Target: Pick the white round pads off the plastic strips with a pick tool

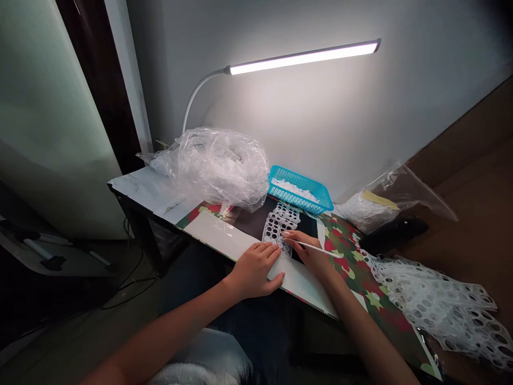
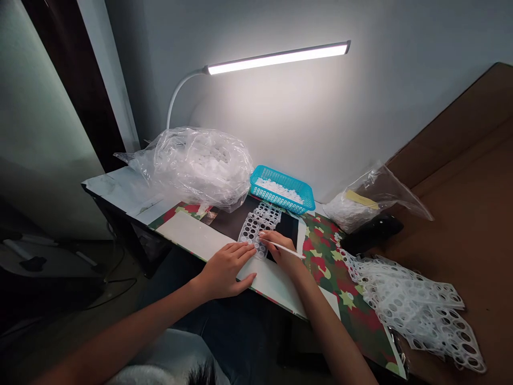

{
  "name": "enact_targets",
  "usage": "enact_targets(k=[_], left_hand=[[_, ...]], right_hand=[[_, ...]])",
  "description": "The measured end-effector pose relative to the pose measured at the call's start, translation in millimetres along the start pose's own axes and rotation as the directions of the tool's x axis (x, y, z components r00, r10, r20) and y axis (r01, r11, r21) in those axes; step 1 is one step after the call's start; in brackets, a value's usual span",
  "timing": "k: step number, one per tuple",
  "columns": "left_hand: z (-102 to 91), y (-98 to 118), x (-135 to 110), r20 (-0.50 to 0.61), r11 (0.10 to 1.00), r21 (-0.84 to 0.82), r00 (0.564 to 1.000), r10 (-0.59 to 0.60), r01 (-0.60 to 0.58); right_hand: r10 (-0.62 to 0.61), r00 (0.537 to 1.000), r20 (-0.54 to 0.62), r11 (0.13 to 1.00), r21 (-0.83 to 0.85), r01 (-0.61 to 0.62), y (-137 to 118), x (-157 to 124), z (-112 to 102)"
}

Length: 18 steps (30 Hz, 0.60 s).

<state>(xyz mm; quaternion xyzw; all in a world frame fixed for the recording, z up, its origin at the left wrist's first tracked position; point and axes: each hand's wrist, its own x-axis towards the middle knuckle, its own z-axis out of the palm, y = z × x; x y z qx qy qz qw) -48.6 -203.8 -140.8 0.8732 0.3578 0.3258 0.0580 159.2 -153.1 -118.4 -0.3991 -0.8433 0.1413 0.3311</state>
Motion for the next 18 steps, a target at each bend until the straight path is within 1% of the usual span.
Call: enact_targets(k=[4, 7, 15, 18], left_hand=[[-0.4, 0.7, 0.0, 0.0, 1.0, -0.001, 1.0, -0.005, 0.005], [0.1, 0.6, -0.2, 0.002, 1.0, -0.005, 1.0, -0.006, 0.006], [1.3, 0.2, -0.5, 0.004, 1.0, -0.002, 1.0, -0.008, 0.008], [1.2, 0.2, -0.9, 0.001, 1.0, 0.0, 1.0, -0.009, 0.009]], right_hand=[[-0.005, 1.0, 0.017, 0.999, 0.035, 0.005, -0.2, -0.5, 0.1], [0.0, 0.999, 0.054, 0.998, 0.055, -0.003, -1.8, -1.2, -1.0], [0.004, 0.994, 0.106, 1.0, 0.017, -0.006, -8.3, -0.1, -4.8], [0.014, 0.994, 0.112, 0.999, 0.043, -0.019, -6.9, -0.4, -5.1]])
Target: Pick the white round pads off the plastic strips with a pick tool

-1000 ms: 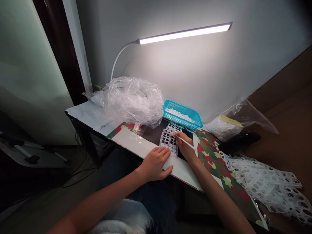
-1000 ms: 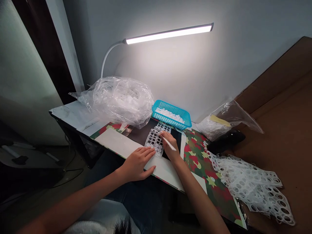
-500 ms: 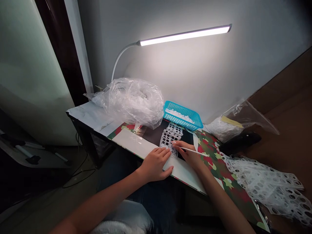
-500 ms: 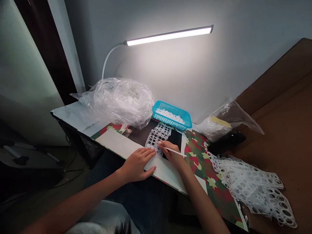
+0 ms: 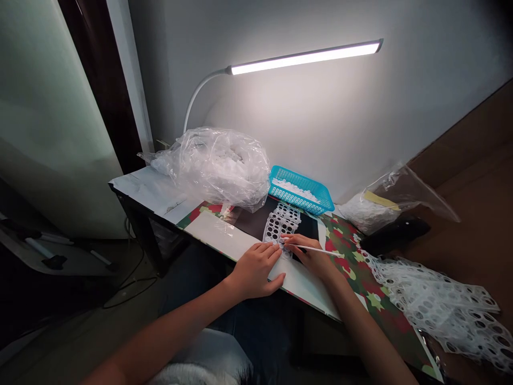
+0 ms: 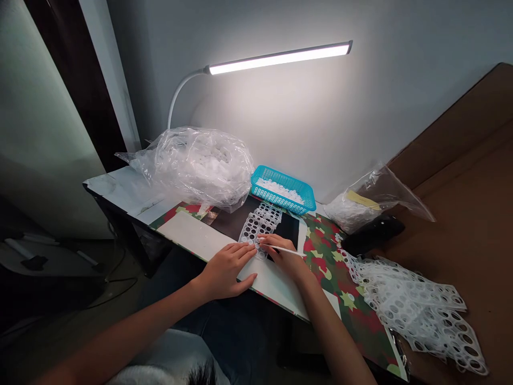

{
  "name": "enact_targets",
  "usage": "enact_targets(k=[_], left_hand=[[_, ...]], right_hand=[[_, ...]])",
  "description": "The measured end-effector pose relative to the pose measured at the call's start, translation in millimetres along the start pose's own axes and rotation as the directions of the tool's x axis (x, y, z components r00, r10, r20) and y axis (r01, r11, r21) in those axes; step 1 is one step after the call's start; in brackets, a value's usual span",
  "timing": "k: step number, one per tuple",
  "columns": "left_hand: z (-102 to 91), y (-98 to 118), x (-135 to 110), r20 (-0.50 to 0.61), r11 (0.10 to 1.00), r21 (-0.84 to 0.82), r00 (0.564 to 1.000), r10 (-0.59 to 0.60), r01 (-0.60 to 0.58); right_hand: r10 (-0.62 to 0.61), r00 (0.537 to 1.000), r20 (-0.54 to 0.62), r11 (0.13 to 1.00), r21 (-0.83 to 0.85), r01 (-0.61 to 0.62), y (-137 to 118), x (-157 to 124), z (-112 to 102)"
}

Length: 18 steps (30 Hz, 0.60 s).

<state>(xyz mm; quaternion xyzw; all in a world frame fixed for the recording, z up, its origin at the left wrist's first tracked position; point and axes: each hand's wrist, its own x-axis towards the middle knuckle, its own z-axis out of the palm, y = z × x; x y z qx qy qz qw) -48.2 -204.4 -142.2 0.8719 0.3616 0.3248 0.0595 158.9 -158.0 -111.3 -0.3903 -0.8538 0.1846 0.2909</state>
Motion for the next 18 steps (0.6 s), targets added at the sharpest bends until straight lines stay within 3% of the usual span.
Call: enact_targets(k=[7, 13, 18], left_hand=[[-1.8, 0, 0, 0.013, 1.0, 0.008, 1.0, 0.011, -0.011], [-0.2, 2, 1, 0.01, 0.999, 0.031, 1.0, 0.014, -0.014], [-0.3, 8, 4, 0.023, 0.996, 0.088, 1.0, 0.011, -0.013]], right_hand=[[0.048, 0.999, 0.002, 0.986, 0.161, -0.048, 9, 0, 1], [0.038, 0.999, 0.03, 0.997, 0.066, -0.04, 4, -2, 3], [0.178, 0.984, -0.015, 0.983, 0.049, -0.177, 5, 2, 12]])
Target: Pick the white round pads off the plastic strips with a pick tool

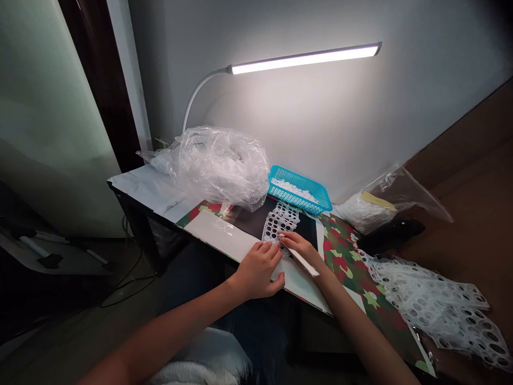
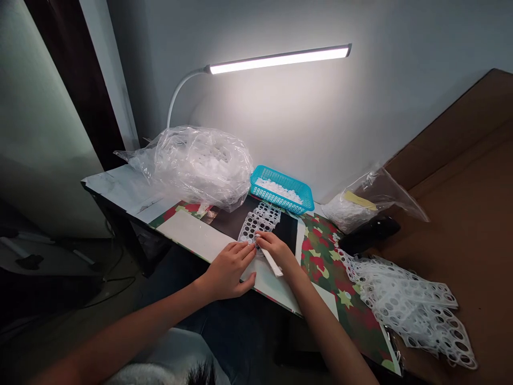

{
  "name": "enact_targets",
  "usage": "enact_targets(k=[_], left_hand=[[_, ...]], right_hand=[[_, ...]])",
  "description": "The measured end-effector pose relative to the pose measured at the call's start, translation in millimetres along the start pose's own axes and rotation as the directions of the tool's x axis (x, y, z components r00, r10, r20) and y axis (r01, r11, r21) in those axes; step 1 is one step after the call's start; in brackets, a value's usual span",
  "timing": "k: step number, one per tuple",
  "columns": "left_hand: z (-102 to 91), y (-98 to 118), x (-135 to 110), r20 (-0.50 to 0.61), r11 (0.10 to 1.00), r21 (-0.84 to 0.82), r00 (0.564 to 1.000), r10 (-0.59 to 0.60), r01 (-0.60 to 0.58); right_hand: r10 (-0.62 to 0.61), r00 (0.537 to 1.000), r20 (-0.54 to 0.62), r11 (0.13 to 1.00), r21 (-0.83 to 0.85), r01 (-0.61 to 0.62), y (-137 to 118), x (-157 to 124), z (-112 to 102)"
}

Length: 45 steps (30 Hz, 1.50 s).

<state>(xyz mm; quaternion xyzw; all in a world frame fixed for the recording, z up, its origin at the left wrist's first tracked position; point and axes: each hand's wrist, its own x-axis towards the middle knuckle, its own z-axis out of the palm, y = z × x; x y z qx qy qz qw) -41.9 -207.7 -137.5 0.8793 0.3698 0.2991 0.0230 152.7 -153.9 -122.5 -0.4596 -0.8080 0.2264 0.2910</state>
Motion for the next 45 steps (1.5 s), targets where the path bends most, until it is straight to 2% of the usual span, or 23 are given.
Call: enact_targets(k=[2, 5, 8, 14, 17, 21, 27, 32, 45], left_hand=[[-0.4, 1, 1, 0.011, 1.0, 0.012, 1.0, 0.005, -0.005], [0.4, 2, 2, 0.023, 1.0, 0.023, 1.0, 0.015, -0.015], [1.9, 2, 2, 0.023, 0.999, 0.038, 1.0, 0.008, -0.009], [-1.5, 2, 3, 0.042, 0.998, 0.059, 0.999, 0.015, -0.017], [-2.0, 2, 6, 0.048, 0.997, 0.071, 0.999, -0.007, 0.004], [4.9, 2, 8, 0.002, 0.997, 0.072, 1.0, -0.012, 0.012], [9.5, 3, 11, 0.0, 1.0, 0.01, 1.0, 0.006, -0.006], [5.3, 3, 14, 0.017, 1.0, -0.008, 1.0, 0.008, -0.008], [5.4, 3, 12, 0.016, 1.0, -0.001, 1.0, -0.008, 0.008]], right_hand=[[-0.038, 0.999, -0.027, 0.999, -0.036, 0.037, 1, 3, 3], [-0.18, 0.983, -0.038, 0.978, -0.111, 0.175, 3, 6, 4], [-0.225, 0.972, -0.072, 0.967, -0.135, 0.214, 4, 9, 6], [-0.168, 0.96, -0.225, 0.983, -0.106, 0.147, 1, 14, 9], [-0.159, 0.972, -0.171, 0.986, -0.075, 0.148, 0, 13, 4], [-0.124, 0.99, -0.066, 0.992, 0.005, 0.125, 3, 8, -5], [-0.1, 0.995, -0.001, 0.994, 0.053, 0.1, 3, 2, -11], [-0.092, 0.996, -0.023, 0.994, 0.059, 0.093, 5, 4, -9], [-0.013, 0.997, -0.078, 0.977, 0.211, 0.029, 6, 5, -4]])
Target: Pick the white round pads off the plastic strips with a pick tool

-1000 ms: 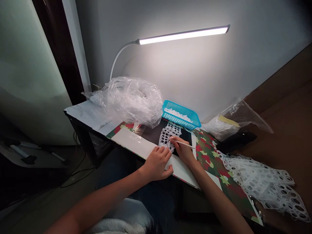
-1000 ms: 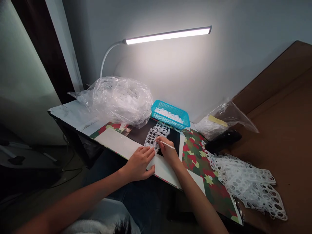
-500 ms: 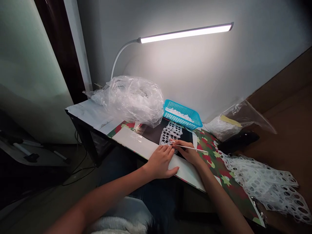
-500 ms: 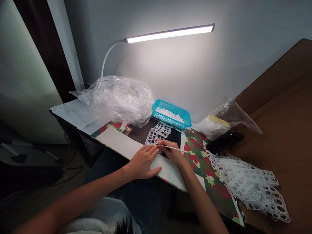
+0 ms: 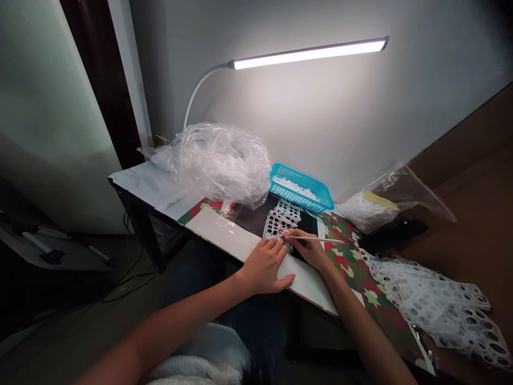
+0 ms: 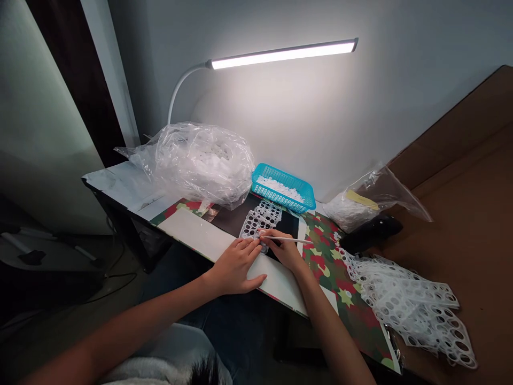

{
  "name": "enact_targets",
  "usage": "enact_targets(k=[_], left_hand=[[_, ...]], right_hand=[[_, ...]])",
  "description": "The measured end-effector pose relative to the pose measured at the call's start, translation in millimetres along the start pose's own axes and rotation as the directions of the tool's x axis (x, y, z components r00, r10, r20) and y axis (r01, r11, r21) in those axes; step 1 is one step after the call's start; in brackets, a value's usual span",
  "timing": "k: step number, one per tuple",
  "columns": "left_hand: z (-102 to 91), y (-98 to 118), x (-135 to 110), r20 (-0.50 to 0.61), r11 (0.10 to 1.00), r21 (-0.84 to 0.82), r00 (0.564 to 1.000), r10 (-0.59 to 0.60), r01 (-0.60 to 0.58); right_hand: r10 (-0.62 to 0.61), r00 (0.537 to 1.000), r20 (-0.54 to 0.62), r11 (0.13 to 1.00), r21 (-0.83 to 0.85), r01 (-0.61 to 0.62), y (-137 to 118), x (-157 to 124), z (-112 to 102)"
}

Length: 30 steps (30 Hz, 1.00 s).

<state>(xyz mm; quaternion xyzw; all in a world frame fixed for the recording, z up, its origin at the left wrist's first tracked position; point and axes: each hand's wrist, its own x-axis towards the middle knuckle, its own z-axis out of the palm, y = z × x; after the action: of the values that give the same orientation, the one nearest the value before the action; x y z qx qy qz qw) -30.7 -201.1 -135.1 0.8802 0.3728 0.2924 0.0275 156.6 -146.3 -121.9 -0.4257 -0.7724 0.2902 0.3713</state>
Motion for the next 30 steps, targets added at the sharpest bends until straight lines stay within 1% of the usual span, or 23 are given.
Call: enact_targets(k=[7, 14, 18, 21, 25, 30], left_hand=[[0.0, 0, 0, 0.004, 1.0, 0.0, 1.0, 0.001, -0.001], [-1.4, 0, 0, 0.006, 1.0, -0.004, 1.0, 0.004, -0.004], [-1.1, 0, 0, 0.005, 1.0, -0.003, 1.0, 0.004, -0.004], [-0.4, 0, 0, 0.005, 1.0, 0.002, 1.0, 0.003, -0.003], [-0.1, 0, 1, 0.003, 1.0, -0.008, 1.0, 0.011, -0.011], [0.9, 0, 0, 0.003, 1.0, -0.007, 1.0, 0.002, -0.002]], right_hand=[[-0.047, 0.997, 0.053, 0.997, -0.059, 0.05, -1, 0, -2], [-0.032, 0.996, 0.089, 0.995, -0.09, 0.04, 0, 2, -6], [-0.08, 0.991, 0.106, 0.989, -0.118, 0.092, 2, 1, -7], [-0.116, 0.986, 0.121, 0.976, -0.171, 0.136, 4, 0, -7], [-0.162, 0.982, 0.097, 0.949, -0.256, 0.182, 4, 0, -3], [-0.168, 0.985, -0.048, 0.944, -0.296, 0.146, 1, 4, 5]])
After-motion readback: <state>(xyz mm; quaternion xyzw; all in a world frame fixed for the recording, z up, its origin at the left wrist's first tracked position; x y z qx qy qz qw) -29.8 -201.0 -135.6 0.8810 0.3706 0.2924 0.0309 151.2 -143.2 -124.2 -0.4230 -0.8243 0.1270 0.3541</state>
